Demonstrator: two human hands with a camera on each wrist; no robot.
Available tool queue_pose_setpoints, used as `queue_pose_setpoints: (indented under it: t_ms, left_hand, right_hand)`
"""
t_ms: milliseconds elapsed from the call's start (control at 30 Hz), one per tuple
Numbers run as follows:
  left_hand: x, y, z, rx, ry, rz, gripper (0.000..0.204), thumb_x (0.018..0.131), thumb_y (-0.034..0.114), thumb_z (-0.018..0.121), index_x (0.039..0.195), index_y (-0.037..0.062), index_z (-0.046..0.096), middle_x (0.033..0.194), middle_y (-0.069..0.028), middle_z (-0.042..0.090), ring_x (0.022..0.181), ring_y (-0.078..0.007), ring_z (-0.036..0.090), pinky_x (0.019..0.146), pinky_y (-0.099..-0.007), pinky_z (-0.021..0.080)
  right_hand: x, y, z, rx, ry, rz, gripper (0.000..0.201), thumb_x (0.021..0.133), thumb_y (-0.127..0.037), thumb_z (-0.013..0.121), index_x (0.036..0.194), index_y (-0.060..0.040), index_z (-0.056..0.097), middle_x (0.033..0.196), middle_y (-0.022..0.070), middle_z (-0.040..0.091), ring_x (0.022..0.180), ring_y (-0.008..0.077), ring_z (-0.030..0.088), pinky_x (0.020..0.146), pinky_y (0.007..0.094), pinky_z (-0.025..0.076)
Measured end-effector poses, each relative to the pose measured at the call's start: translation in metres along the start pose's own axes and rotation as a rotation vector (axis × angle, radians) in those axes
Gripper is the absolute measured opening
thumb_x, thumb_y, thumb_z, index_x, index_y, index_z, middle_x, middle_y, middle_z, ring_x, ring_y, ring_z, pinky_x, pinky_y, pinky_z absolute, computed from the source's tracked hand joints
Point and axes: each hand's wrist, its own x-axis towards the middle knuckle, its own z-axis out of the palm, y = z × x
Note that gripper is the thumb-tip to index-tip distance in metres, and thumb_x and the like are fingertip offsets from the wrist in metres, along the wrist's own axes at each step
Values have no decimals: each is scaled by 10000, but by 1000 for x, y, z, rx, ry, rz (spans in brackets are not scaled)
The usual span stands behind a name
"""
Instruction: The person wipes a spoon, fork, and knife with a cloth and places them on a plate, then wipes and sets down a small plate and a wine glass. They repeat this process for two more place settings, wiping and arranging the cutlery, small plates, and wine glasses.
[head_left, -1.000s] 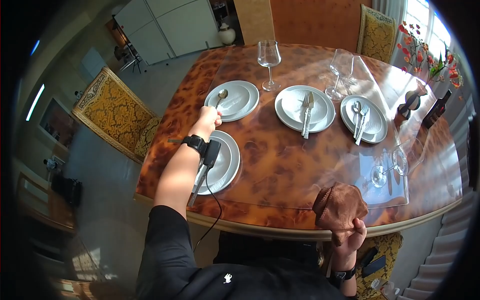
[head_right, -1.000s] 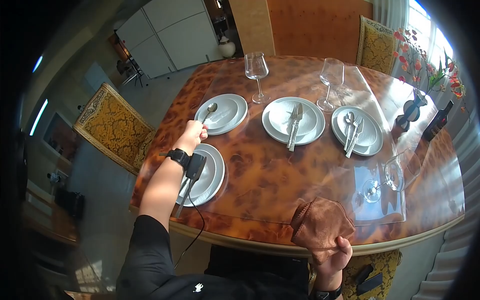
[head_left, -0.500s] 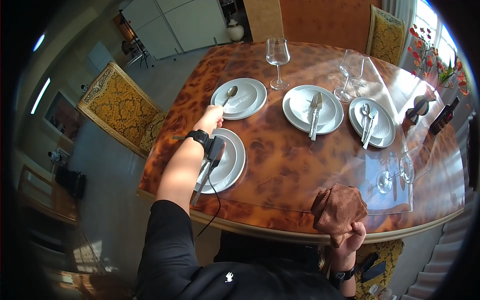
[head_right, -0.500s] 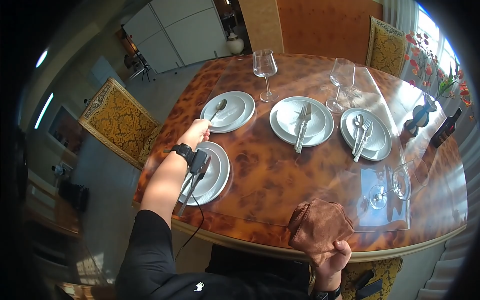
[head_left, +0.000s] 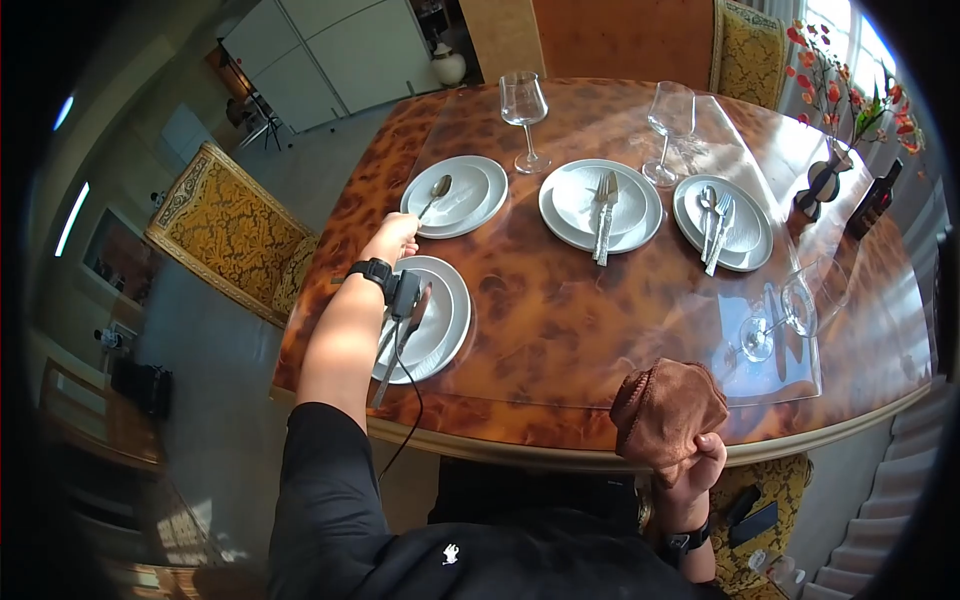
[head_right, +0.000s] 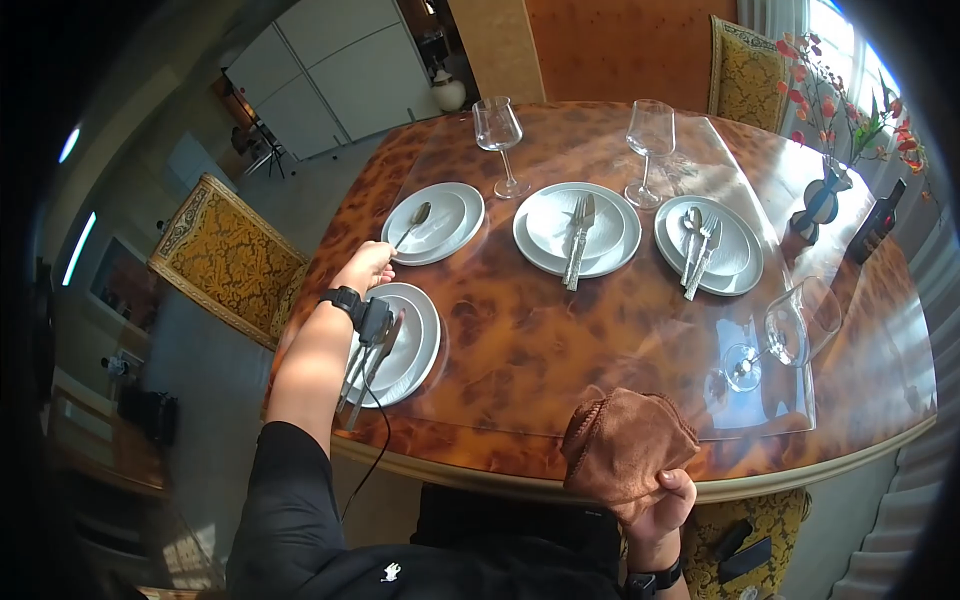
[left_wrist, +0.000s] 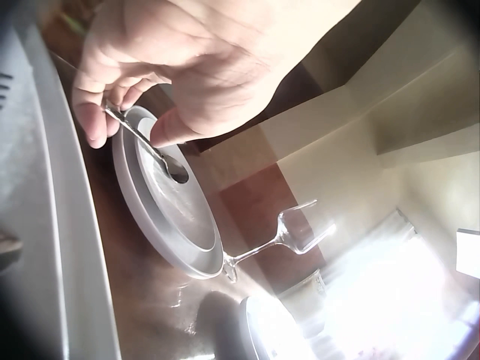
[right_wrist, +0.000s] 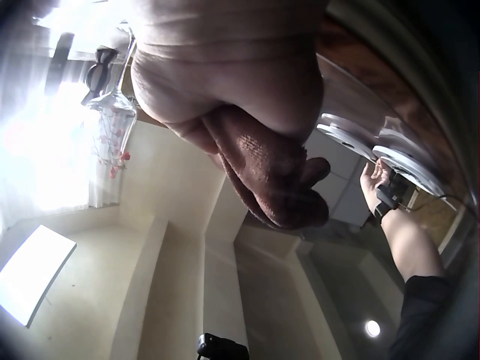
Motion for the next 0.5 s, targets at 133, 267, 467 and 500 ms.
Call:
queue_pose_setpoints:
  t_ms: [133,267,467,500]
  left_hand:
    - [3,-6,-3,-85,-33,0,374,832,206,576,1113,-40,601,1003,-190,591,805,-241,595,679,-345,546]
    - [7,-8,1,-105,2,-12,279,892,190,563,1055,-36,575,881,-122,559,763,-242,575,663,-353,541]
    - [-30,28,19,378,586,521,285,849,175,558,1071,-4,560,1063,-245,643,970,-395,633,807,-443,503]
    - [-59,41,34,251,507,533,224,854,200,580,987,20,585,1008,-223,665,926,-391,640,792,-438,506]
  right_hand:
    - [-6,-2,1,-8,-2,-12,576,771,-72,496,1325,72,436,1325,267,522,1227,425,509,1078,574,375]
    - [-15,-9,-2,-2,-23,-38,575,767,-72,500,1321,73,440,1314,265,531,1212,423,520,1074,573,377]
    - [-27,-17,-7,16,-31,-39,622,758,-79,498,1356,69,415,1341,269,512,1237,426,502,1067,591,372]
    - [-27,-19,-12,35,-39,-28,649,752,-79,496,1378,64,401,1358,273,498,1253,430,489,1065,604,368]
